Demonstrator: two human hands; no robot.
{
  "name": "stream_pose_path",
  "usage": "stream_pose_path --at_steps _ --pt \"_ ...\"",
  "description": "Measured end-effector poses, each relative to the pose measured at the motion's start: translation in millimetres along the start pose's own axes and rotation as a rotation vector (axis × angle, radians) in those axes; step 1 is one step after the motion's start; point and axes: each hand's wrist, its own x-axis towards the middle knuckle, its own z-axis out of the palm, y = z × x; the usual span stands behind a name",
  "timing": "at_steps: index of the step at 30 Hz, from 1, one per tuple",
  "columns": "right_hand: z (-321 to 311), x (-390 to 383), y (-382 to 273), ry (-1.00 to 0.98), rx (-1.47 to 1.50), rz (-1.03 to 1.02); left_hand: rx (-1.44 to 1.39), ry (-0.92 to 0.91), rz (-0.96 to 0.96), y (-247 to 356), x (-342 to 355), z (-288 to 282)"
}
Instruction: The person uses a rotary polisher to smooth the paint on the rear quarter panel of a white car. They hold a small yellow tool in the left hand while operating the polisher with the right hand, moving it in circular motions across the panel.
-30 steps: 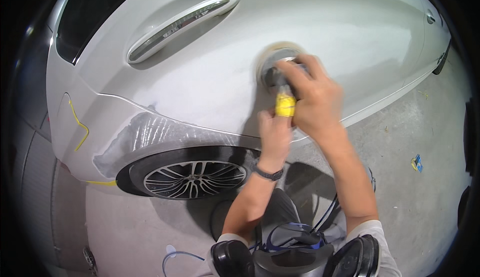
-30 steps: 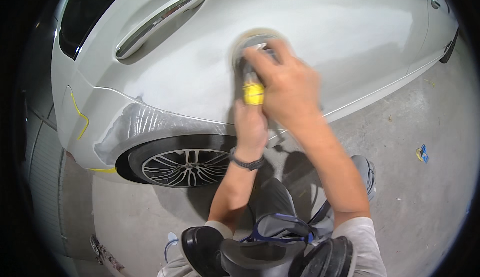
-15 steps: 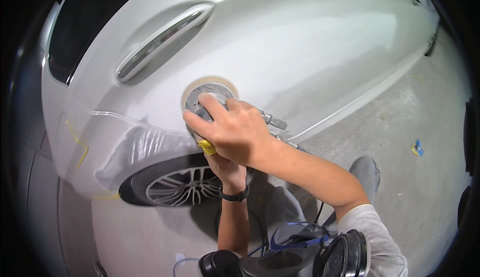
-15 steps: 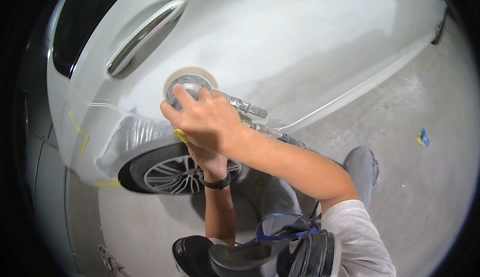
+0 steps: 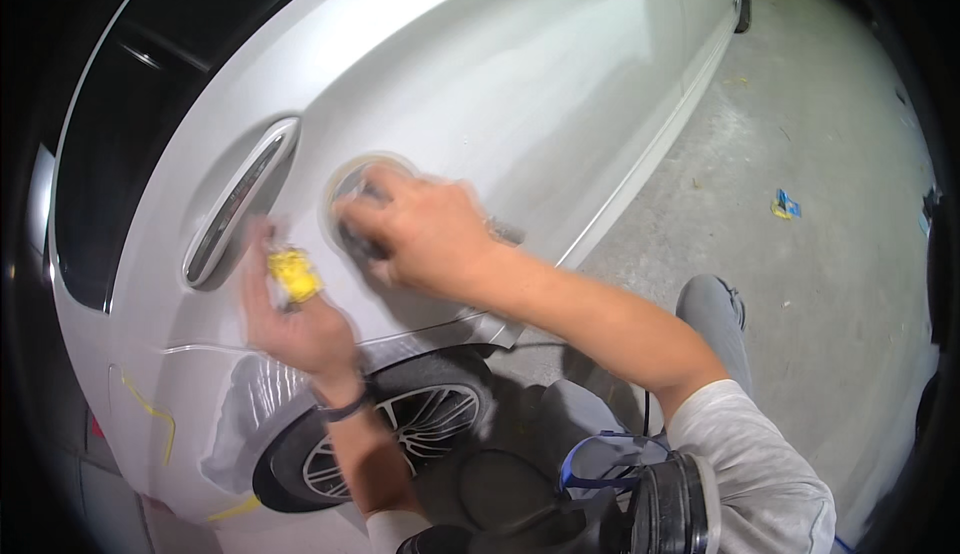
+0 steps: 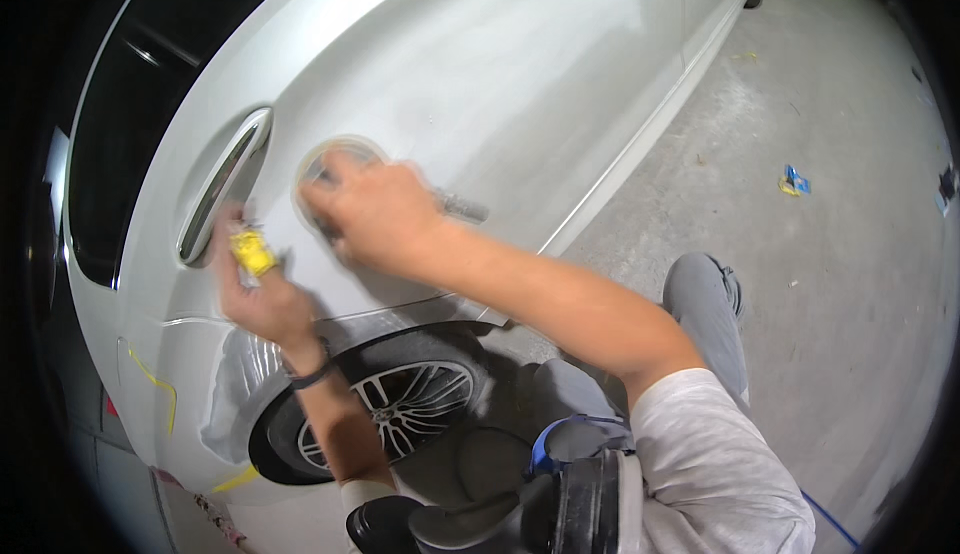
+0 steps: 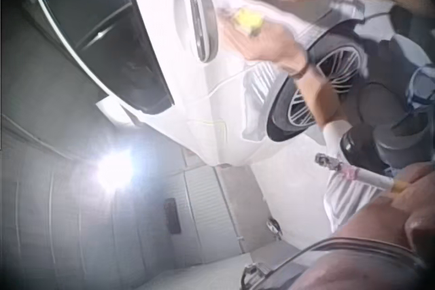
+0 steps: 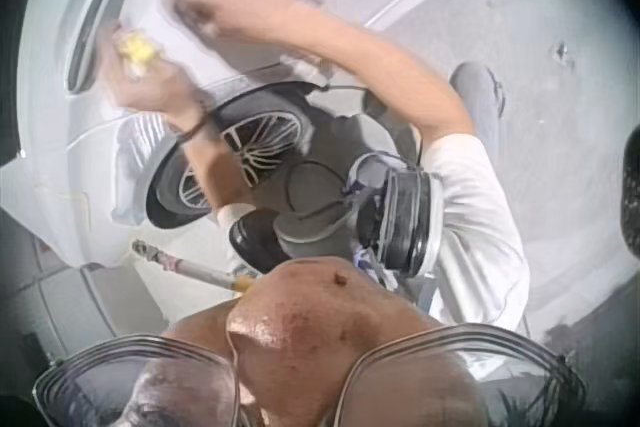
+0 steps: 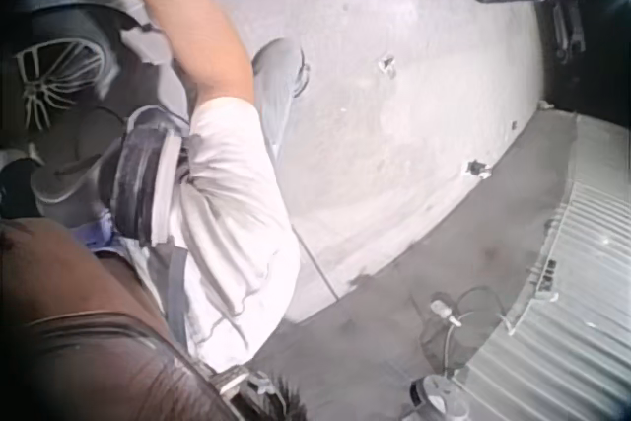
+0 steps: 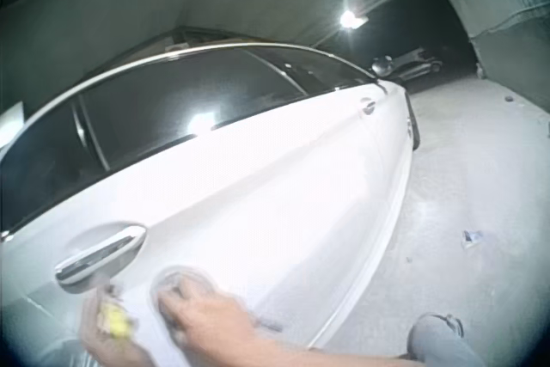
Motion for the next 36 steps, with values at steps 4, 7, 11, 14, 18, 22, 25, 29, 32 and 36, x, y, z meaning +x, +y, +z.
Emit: stream_pose_path --at_steps 4,7,11,14,18,22,25,29,32,36 --pt "11.2 3.5 -22.7 -0.003 0.011 -0.084 0.492 0.006 0.306 -41.0 68.9 -3.6" --pt "-11.0 8.3 8.7 0.010 0.016 -0.034 0.525 -0.221 0.208 -62.8 94.2 2.7" --pt "-56.9 13.2 81.7 0.154 -0.040 0.045 0.761 -0.316 0.008 -82.9 88.7 11.0" --pt "-83.4 21.5 137.2 0.221 -0.057 0.182 0.812 -0.192 0.020 -94.9 84.4 16.2" --pt "-127.0 22.5 220.6 0.272 -0.082 0.264 0.901 -0.132 0.007 -103.9 84.0 17.1" --pt "-161.7 25.8 290.6 0.352 -0.064 0.342 0.959 -0.063 0.000 -115.5 80.5 11.8" --pt "-172.9 26.1 305.9 0.399 -0.092 0.363 1.036 -0.038 -0.029 -126.2 78.7 7.8" --pt "-123.6 9.3 243.4 0.118 -0.011 0.180 1.004 -0.060 -0.033 -134.3 80.2 2.9" --pt "-84.0 5.7 184.8 0.001 0.036 -0.092 0.926 -0.093 -0.052 -133.5 81.9 -0.7" --pt "-93.7 8.8 185.1 -0.087 0.035 -0.047 0.875 -0.081 -0.080 -135.2 82.5 -4.6"
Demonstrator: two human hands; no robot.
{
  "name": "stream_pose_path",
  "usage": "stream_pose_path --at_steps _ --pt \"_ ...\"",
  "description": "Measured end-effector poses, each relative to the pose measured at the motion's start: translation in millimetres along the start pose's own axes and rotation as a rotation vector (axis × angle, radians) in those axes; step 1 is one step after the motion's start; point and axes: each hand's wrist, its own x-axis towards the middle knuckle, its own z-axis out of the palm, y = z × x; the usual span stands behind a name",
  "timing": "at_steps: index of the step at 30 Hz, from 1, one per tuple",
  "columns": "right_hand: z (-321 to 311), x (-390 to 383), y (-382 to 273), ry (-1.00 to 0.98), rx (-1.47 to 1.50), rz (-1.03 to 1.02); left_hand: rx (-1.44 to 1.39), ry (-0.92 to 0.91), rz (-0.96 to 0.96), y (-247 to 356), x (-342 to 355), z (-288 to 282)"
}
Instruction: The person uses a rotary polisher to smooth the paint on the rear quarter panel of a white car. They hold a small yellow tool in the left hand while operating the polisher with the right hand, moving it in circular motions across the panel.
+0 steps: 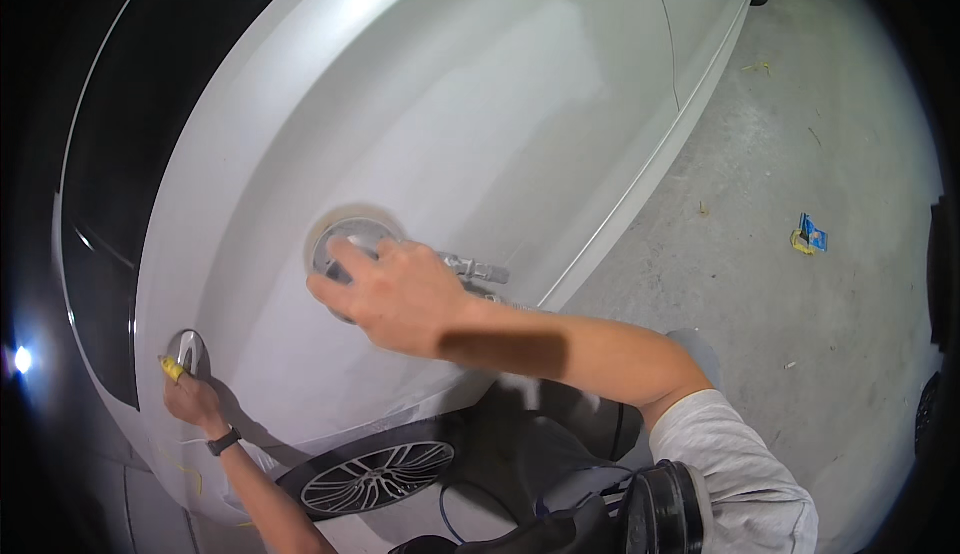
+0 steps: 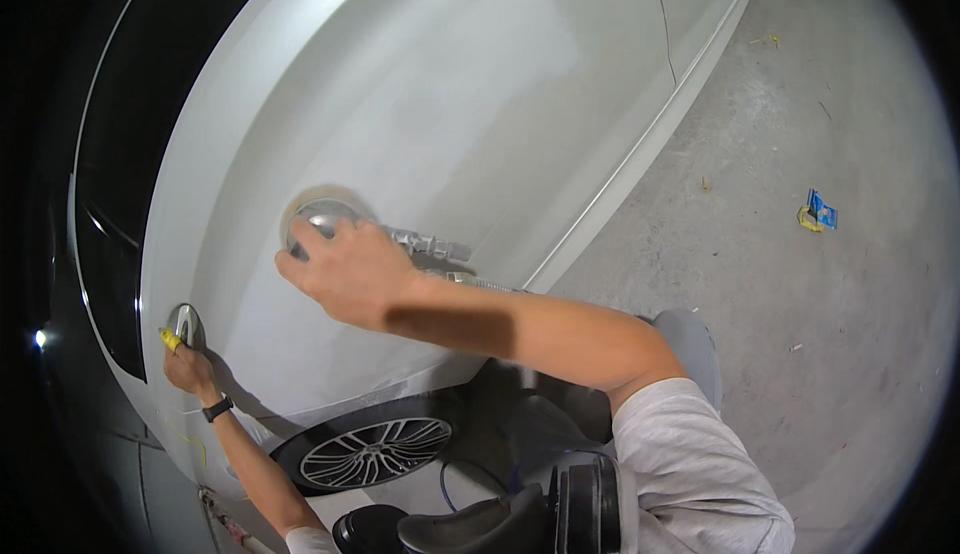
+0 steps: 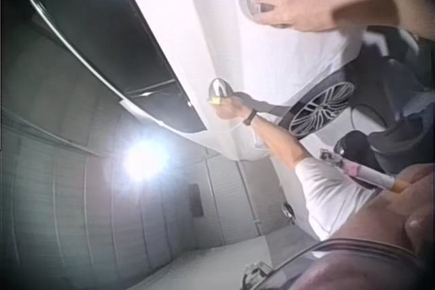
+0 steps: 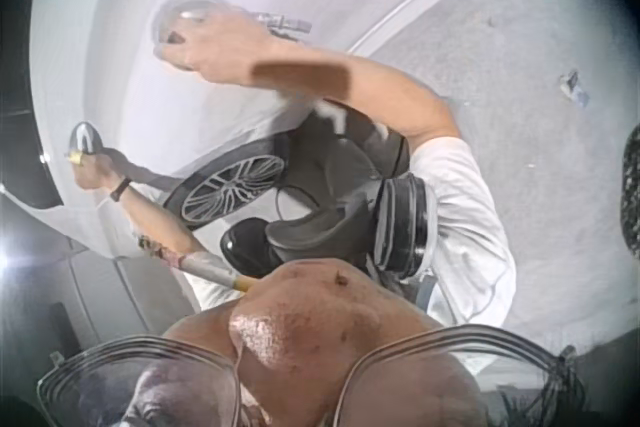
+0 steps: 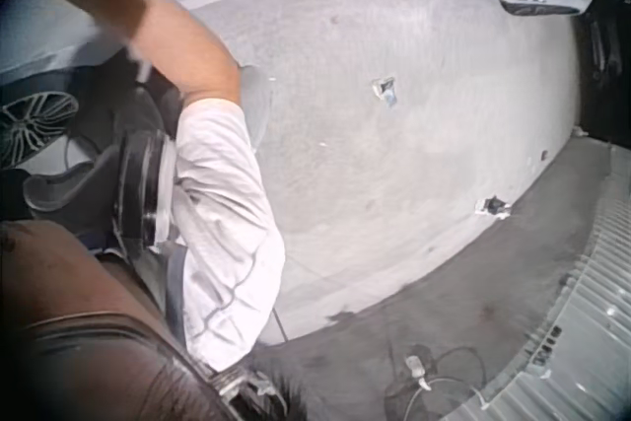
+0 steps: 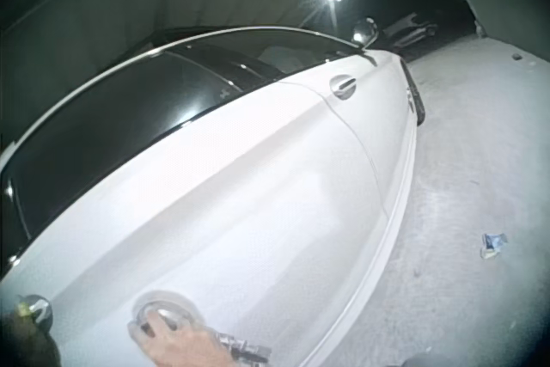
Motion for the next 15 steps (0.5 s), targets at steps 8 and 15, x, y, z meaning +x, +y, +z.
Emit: stream_pose_path --at_steps 8,15 --pt "-97.4 2.8 155.9 0.362 -0.055 0.337 0.121 0.082 -0.098 -0.3 -2.3 2.9" --pt "-156.8 -0.9 248.5 0.542 -0.173 0.476 0.099 0.144 -0.079 -29.1 -5.8 15.7"
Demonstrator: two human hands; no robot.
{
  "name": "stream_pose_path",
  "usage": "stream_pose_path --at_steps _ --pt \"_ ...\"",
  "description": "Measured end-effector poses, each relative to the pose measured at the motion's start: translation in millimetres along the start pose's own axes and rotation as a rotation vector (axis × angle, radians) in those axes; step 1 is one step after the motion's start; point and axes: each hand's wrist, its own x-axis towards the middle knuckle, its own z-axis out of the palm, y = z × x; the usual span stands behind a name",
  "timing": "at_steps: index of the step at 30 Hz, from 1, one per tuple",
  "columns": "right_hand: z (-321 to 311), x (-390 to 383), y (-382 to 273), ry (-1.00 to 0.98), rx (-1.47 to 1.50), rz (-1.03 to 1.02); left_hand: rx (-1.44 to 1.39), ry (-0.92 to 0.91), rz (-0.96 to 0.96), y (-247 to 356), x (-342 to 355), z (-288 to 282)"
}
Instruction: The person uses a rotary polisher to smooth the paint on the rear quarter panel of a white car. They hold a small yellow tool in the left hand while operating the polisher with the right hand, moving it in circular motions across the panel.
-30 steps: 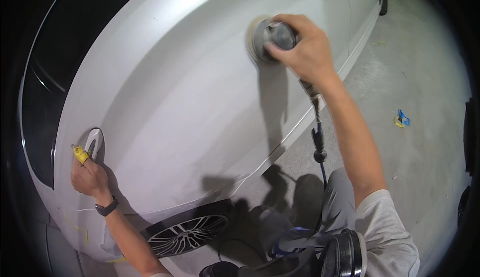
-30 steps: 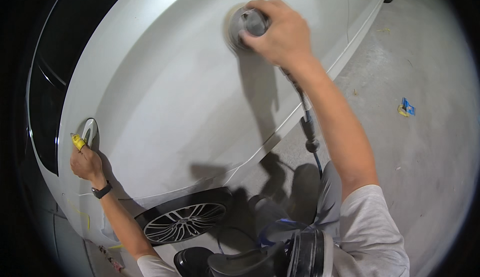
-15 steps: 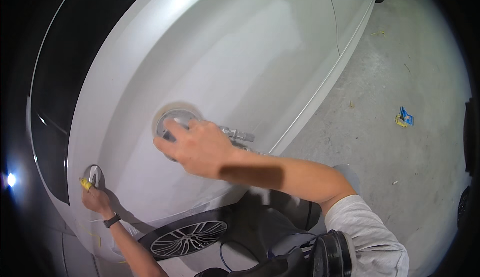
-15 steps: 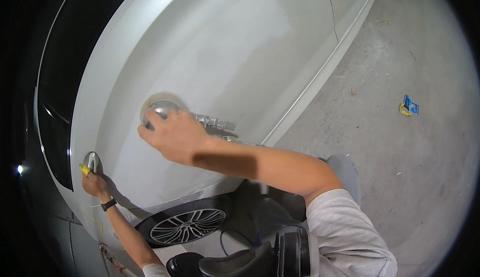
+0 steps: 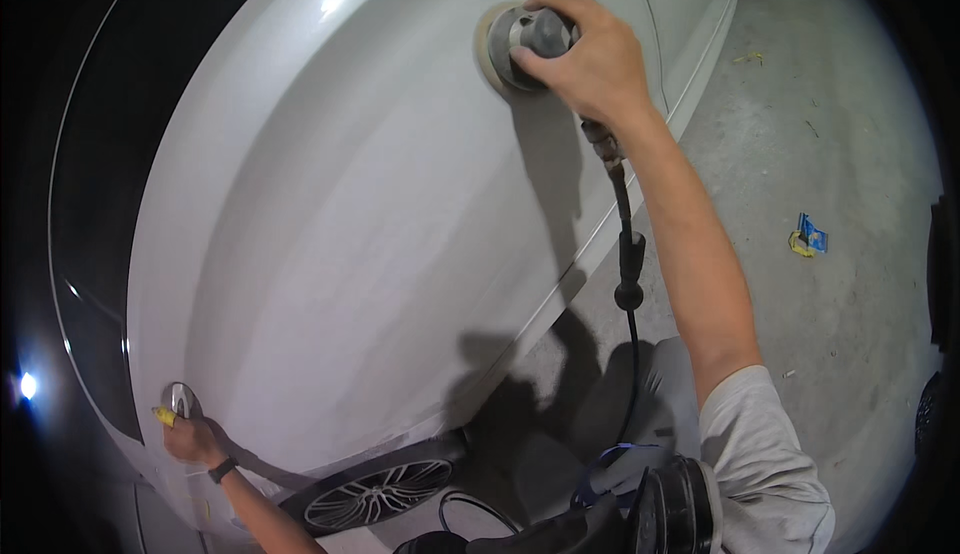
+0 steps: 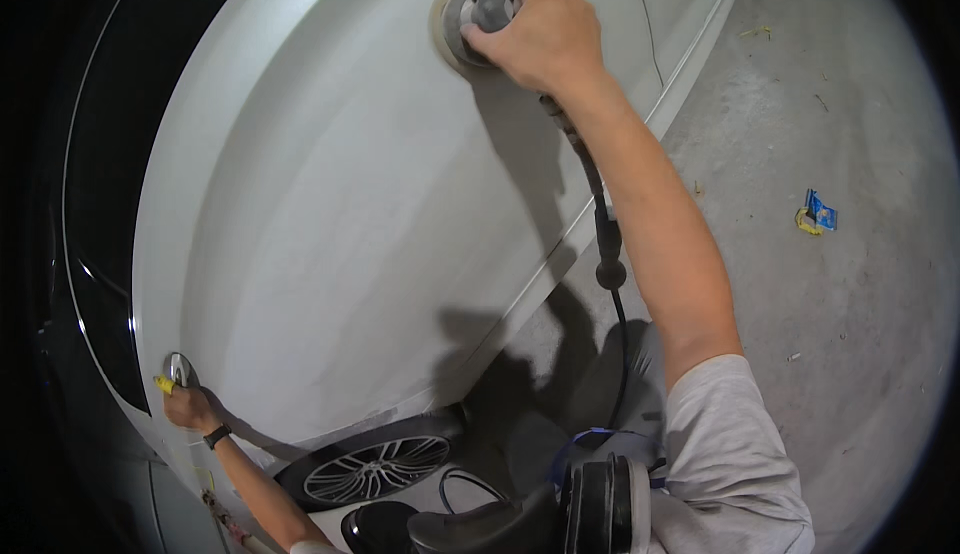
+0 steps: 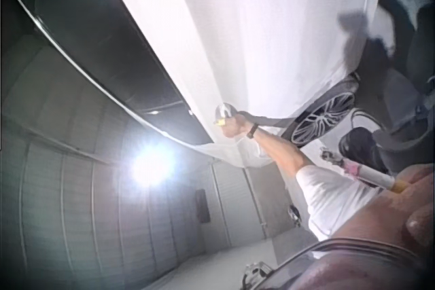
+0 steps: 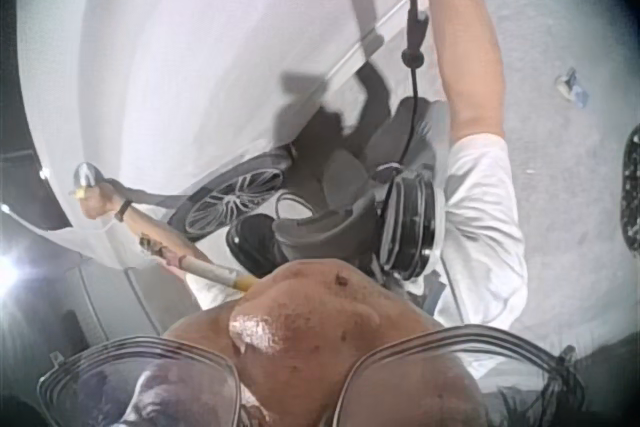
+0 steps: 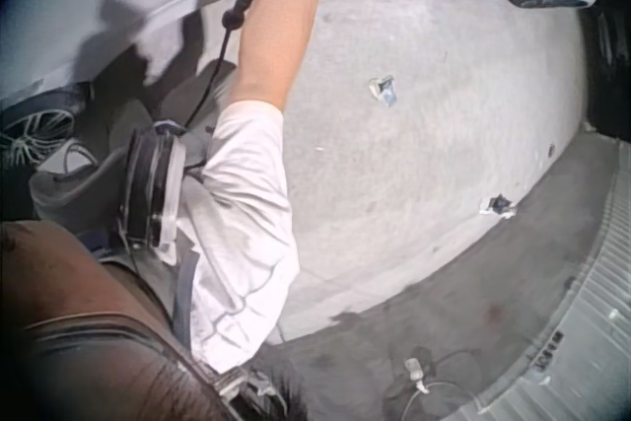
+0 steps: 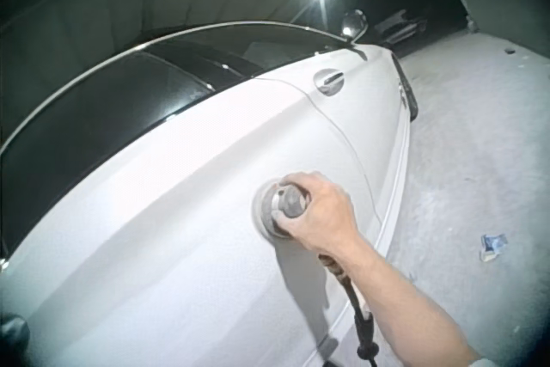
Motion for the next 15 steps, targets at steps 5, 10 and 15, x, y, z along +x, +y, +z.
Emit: stream_pose_path --at_steps 5,10,15 --pt "23.8 -52.0 -48.6 -0.058 0.153 -0.100 0.221 -0.024 0.164 -12.1 8.8 6.4" --pt "60.6 -184.0 -158.2 -0.223 0.193 -0.390 0.103 0.010 0.127 24.8 7.8 -9.2" --pt "61.4 -225.3 -208.0 -0.442 0.228 -0.510 0.021 -0.065 0.059 37.5 7.6 -17.5"
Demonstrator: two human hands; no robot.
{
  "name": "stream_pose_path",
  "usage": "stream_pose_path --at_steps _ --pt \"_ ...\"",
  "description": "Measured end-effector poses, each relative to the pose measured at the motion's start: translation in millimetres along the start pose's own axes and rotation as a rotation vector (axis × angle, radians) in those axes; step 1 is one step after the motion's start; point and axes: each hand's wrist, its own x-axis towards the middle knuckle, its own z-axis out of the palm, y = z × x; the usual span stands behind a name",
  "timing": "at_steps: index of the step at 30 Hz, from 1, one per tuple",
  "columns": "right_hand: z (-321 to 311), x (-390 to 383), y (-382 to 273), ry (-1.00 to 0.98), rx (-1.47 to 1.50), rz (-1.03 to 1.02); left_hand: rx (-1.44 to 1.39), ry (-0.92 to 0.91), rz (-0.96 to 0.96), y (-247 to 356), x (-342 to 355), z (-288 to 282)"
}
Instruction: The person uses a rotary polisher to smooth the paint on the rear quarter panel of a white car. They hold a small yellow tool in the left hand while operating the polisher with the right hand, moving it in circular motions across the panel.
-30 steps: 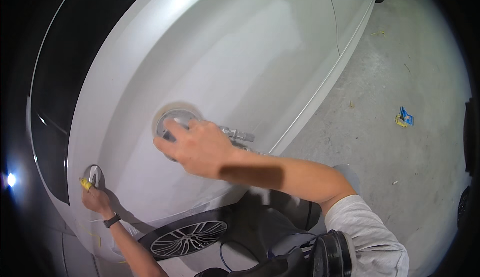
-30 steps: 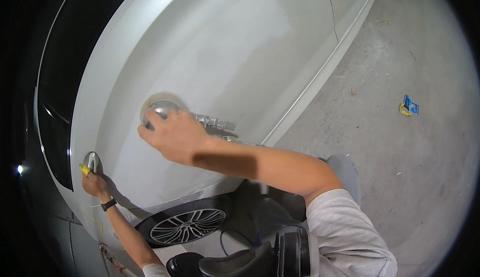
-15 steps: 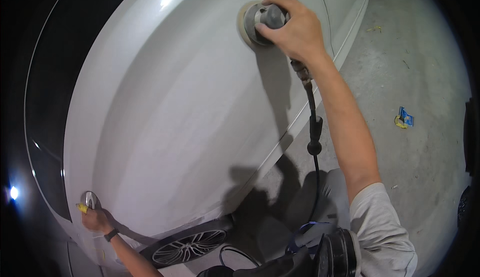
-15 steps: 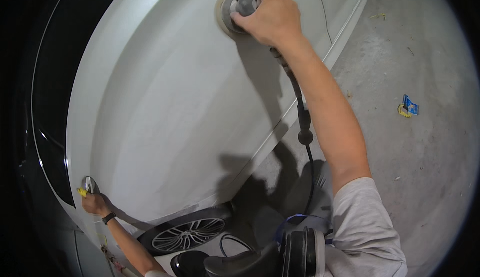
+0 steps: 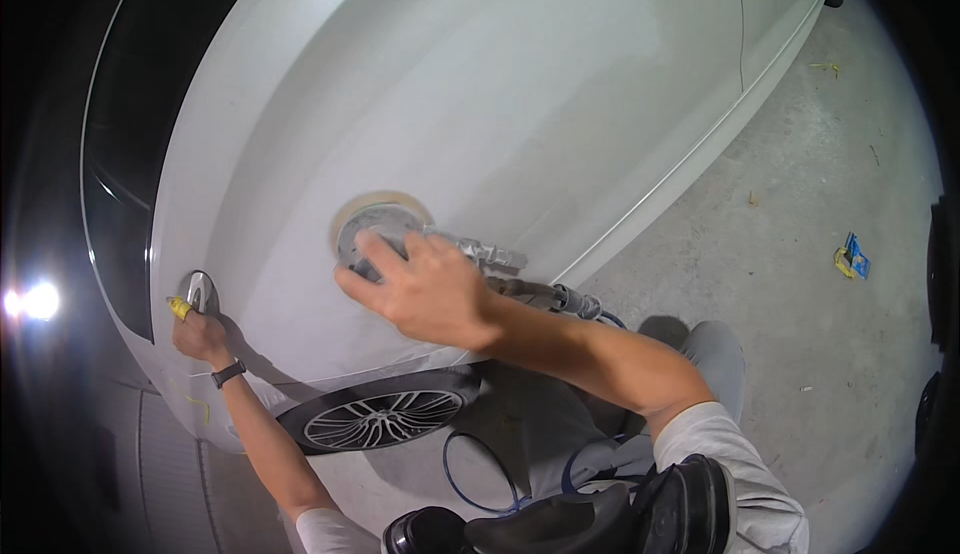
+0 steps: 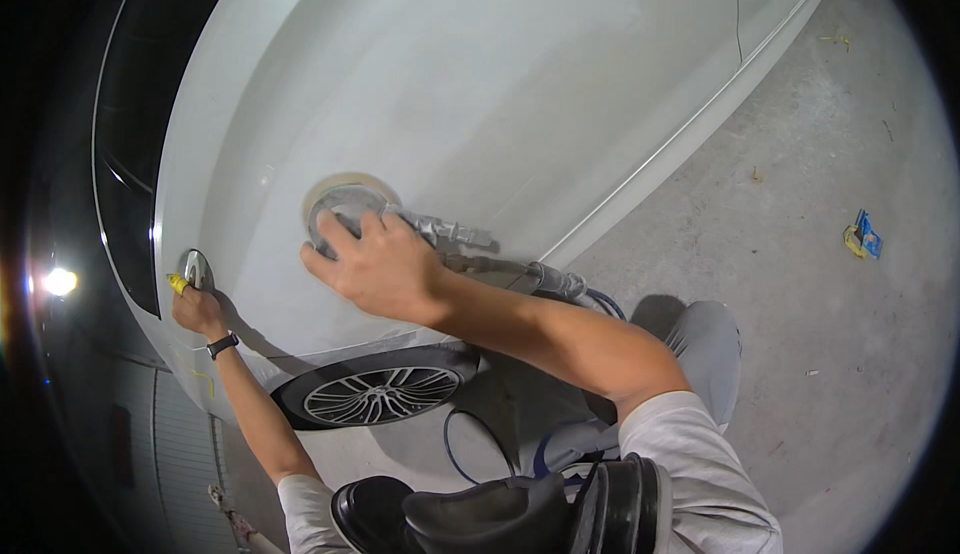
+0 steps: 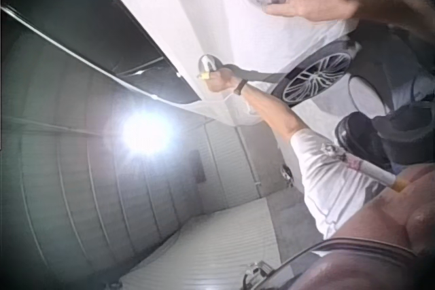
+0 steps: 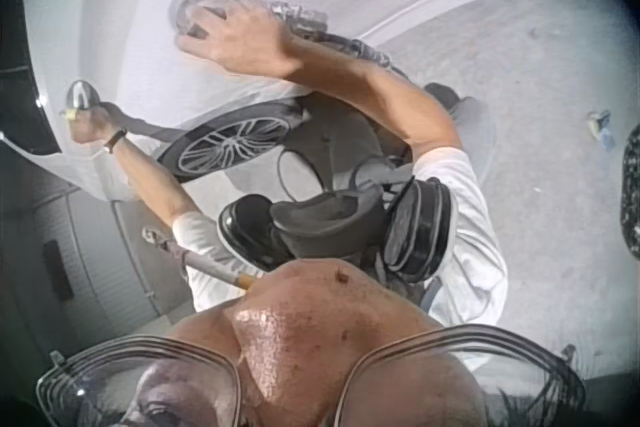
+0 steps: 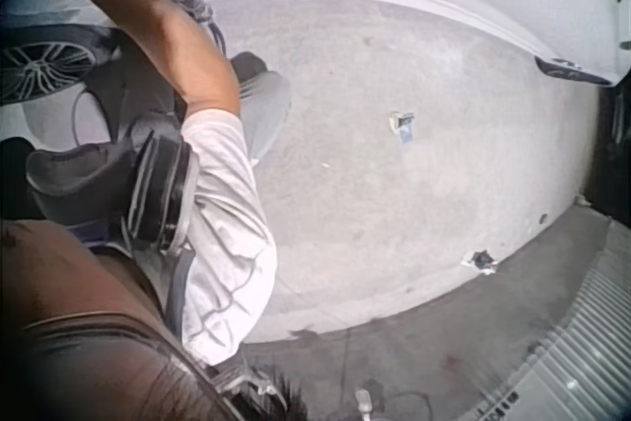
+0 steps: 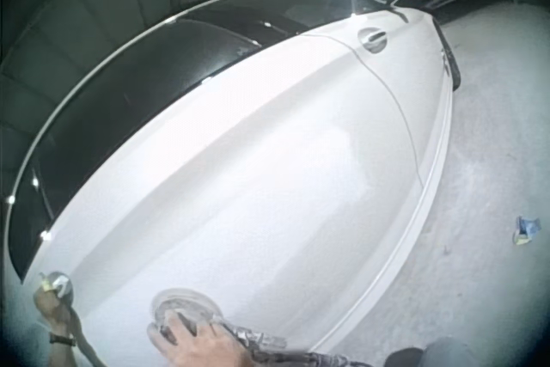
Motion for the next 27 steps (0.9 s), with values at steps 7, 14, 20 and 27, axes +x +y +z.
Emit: stream_pose_path --at_steps 7,14,20,27 --pt "-92.2 -3.2 159.3 0.449 -0.079 0.328 0.105 0.085 0.026 3.6 1.8 5.1" --pt "-68.0 -20.1 138.0 0.351 -0.109 0.274 0.098 0.073 -0.094 -4.8 0.4 9.1" --pt "19.7 -26.8 9.6 0.200 -0.010 -0.090 0.451 0.180 0.658 -50.6 12.5 18.5" --pt "-49.9 -20.5 122.9 0.323 -0.064 0.273 0.143 -0.014 -0.034 -45.3 9.3 23.8"
